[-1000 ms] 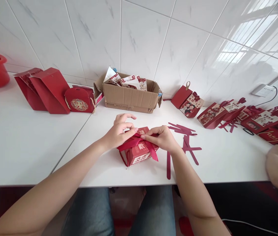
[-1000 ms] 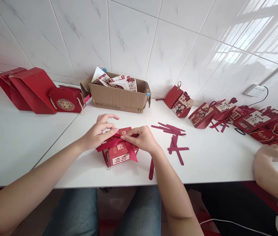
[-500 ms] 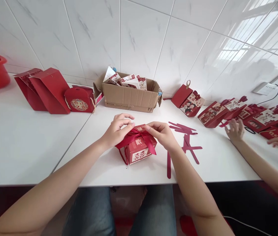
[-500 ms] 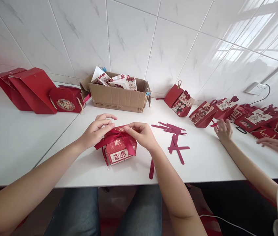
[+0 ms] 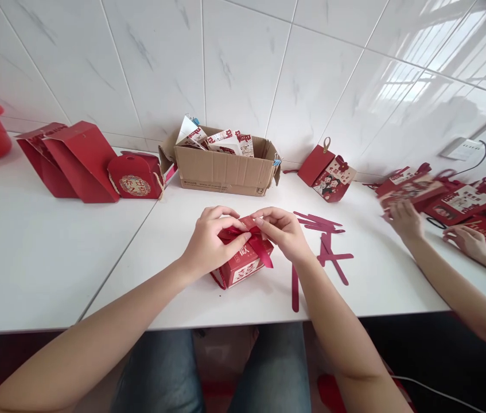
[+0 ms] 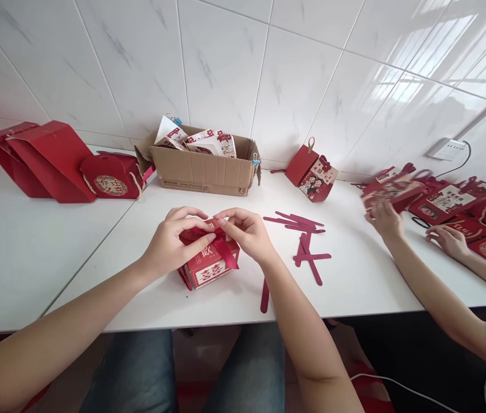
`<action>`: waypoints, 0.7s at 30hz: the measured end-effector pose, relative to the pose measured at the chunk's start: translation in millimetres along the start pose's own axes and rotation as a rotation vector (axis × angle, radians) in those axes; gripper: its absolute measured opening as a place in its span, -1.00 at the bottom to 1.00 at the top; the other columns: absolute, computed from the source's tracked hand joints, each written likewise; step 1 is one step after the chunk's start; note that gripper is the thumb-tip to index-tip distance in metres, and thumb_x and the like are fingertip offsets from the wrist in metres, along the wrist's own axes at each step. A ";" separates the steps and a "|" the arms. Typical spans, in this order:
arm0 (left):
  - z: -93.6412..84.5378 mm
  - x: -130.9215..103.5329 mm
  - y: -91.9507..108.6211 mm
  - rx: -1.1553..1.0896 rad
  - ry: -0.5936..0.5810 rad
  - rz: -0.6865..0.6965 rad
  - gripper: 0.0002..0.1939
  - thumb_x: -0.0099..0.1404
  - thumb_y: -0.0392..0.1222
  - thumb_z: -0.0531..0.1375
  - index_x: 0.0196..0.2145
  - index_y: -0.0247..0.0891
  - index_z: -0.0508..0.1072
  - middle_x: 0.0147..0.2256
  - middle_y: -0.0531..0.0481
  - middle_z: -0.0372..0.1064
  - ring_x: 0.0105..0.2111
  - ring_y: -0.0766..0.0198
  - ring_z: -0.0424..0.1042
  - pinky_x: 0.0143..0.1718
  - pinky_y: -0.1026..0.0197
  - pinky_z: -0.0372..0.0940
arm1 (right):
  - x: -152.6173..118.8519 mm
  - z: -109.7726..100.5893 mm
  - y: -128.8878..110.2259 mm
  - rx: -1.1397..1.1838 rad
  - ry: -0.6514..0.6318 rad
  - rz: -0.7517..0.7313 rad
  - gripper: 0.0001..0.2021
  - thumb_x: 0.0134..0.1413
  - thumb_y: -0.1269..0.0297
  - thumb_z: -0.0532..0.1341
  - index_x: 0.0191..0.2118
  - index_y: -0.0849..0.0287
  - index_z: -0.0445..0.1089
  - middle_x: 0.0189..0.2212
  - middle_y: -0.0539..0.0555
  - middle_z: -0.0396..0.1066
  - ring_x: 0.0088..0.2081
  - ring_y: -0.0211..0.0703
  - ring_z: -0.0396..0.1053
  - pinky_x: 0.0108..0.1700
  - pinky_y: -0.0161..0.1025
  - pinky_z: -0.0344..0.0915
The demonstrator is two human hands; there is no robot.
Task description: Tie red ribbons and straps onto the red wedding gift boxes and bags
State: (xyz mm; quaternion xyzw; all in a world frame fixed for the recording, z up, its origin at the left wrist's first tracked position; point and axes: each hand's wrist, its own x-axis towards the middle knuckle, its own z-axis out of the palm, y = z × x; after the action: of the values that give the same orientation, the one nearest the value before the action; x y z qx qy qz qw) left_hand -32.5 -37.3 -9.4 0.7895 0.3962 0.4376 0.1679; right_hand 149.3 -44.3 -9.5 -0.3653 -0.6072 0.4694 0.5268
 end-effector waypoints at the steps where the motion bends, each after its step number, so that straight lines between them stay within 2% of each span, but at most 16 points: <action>1: 1.1 -0.1 -0.7 -0.024 -0.010 -0.012 -0.91 0.13 -0.14 0.24 -0.41 -0.16 0.53 -0.23 -0.04 0.41 -0.08 0.09 0.32 0.01 -0.01 0.22 | 0.1 0.3 0.0 0.011 0.010 -0.002 -0.80 0.00 0.15 0.29 -0.31 0.18 0.45 -0.68 -0.12 0.23 -0.63 -0.41 0.15 -0.58 -0.41 0.12; 6: 3.0 1.2 -4.1 -0.138 -0.048 -0.103 -0.94 0.10 -0.19 0.23 -0.46 -0.18 0.50 -0.22 -0.03 0.39 -0.12 0.12 0.37 0.03 -0.01 0.22 | 1.7 0.9 1.6 0.038 0.048 0.061 -0.74 -0.05 0.12 0.31 -0.28 0.19 0.47 -0.63 -0.09 0.27 -0.60 -0.41 0.12 -0.57 -0.40 0.07; 11: 4.0 1.7 -5.9 -0.155 -0.078 -0.152 -0.94 0.08 -0.18 0.24 -0.48 -0.17 0.52 -0.15 -0.03 0.40 -0.08 0.10 0.37 0.08 -0.03 0.18 | 2.7 0.0 1.1 0.036 0.076 0.076 -0.74 -0.09 0.14 0.33 -0.30 0.21 0.50 -0.68 -0.12 0.19 -0.62 -0.42 0.04 -0.56 -0.37 0.08; 16: 3.4 1.2 -6.6 -0.147 -0.093 -0.162 -0.95 0.07 -0.18 0.25 -0.48 -0.15 0.53 -0.09 -0.01 0.42 0.00 0.08 0.32 0.11 -0.05 0.14 | 3.0 -2.2 0.2 0.033 0.041 0.082 -0.74 -0.08 0.14 0.32 -0.29 0.21 0.52 -0.65 -0.08 0.24 -0.59 -0.39 0.10 -0.52 -0.35 0.13; 21: 3.4 0.6 -7.6 -0.137 -0.094 -0.139 -0.94 0.08 -0.19 0.23 -0.48 -0.14 0.52 -0.14 0.00 0.45 -0.01 0.09 0.31 0.09 -0.04 0.17 | 2.9 -5.0 1.7 0.026 0.011 0.088 -0.72 -0.06 0.12 0.31 -0.27 0.21 0.51 -0.58 -0.03 0.33 -0.53 -0.35 0.20 -0.46 -0.33 0.20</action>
State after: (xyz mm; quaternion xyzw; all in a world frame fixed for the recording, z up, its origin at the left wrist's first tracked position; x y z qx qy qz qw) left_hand -33.1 -31.8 -15.6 0.7665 0.4107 0.4136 0.2696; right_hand 153.6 -40.1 -10.3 -0.3876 -0.5813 0.4980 0.5137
